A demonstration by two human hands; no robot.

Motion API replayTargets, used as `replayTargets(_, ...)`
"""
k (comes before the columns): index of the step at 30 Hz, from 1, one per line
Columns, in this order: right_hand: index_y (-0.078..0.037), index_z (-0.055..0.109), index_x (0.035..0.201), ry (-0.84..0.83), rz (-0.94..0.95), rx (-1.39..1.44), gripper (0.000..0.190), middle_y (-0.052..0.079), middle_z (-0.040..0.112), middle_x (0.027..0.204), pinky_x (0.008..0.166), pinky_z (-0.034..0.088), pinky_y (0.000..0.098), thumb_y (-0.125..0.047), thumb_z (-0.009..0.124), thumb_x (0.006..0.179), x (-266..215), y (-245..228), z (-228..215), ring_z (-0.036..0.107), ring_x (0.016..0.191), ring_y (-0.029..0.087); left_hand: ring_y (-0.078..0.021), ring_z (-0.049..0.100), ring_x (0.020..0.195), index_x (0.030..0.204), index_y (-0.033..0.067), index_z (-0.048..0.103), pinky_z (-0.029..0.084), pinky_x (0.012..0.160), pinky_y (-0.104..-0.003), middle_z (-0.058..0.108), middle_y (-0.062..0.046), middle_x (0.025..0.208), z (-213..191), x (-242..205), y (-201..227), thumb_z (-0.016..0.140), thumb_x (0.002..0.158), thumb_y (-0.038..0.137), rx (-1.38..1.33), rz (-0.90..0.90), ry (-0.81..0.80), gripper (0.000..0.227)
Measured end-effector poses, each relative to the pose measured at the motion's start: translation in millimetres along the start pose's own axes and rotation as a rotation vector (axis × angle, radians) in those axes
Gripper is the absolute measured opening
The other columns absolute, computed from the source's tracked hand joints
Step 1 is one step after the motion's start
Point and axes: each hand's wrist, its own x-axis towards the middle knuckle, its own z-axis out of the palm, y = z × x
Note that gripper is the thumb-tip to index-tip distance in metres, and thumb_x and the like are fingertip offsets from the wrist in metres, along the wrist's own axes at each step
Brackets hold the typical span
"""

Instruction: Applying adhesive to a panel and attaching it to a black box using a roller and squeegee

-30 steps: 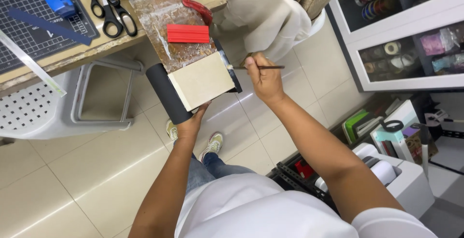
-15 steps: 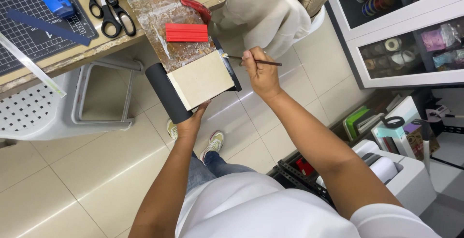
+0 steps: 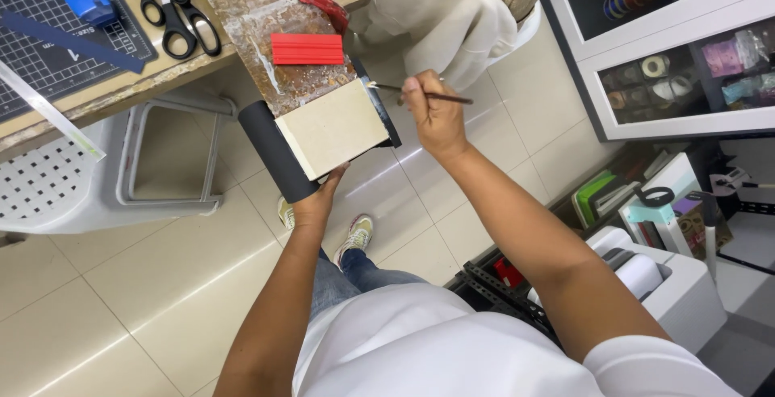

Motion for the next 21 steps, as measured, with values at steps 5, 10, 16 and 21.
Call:
replayTargets(5, -0.013, 0.064, 0.085, -0.066, 0.01, -0.071, 0.033, 0.006, 0.067, 0.063, 0.063, 0.056, 0.0406, -0.029, 0.052, 0.111, -35, 7, -17, 0.068, 0.063, 0.032, -0.0303, 0.05, 0.139, 0.146, -0.004, 0.048, 0.041, 0.117, -0.05, 0.057, -0.021, 0.144, 2, -3, -9, 0.096, 0.076, 0.019, 0.041, -0.006, -0.01, 0.088)
replayTargets(10, -0.013, 0.061, 0.083, -0.064, -0.001, -0.113, 0.031, 0.009, 0.066, 0.064, 0.062, 0.054, 0.0429, -0.025, 0.054, 0.11, -40, 5, -30, 0.065, 0.064, 0.038, -0.0288, 0.049, 0.139, 0.147, -0.0028, 0.048, 0.04, 0.118, -0.05, 0.058, -0.019, 0.144, 2, 1, 5, 0.095, 0.078, 0.016, -0.031, -0.024, 0.013, 0.086)
replayTargets(16, -0.012, 0.062, 0.085, -0.107, -0.006, -0.101, 0.033, 0.012, 0.064, 0.067, 0.064, 0.054, 0.0432, -0.03, 0.053, 0.111, -52, 11, -21, 0.066, 0.067, 0.037, -0.0292, 0.047, 0.14, 0.148, -0.0051, 0.046, 0.041, 0.117, -0.048, 0.056, -0.021, 0.145, 0, 0, -1, 0.096, 0.076, 0.017, -0.021, -0.039, -0.006, 0.09)
replayTargets(21, -0.014, 0.061, 0.083, -0.089, 0.012, -0.08, 0.03, 0.008, 0.066, 0.067, 0.063, 0.054, 0.0421, -0.025, 0.055, 0.11, -50, -2, -32, 0.066, 0.065, 0.037, -0.0306, 0.048, 0.139, 0.147, -0.0066, 0.046, 0.043, 0.116, -0.05, 0.056, -0.022, 0.144, 3, -3, -4, 0.095, 0.077, 0.017, -0.013, -0.03, -0.017, 0.088)
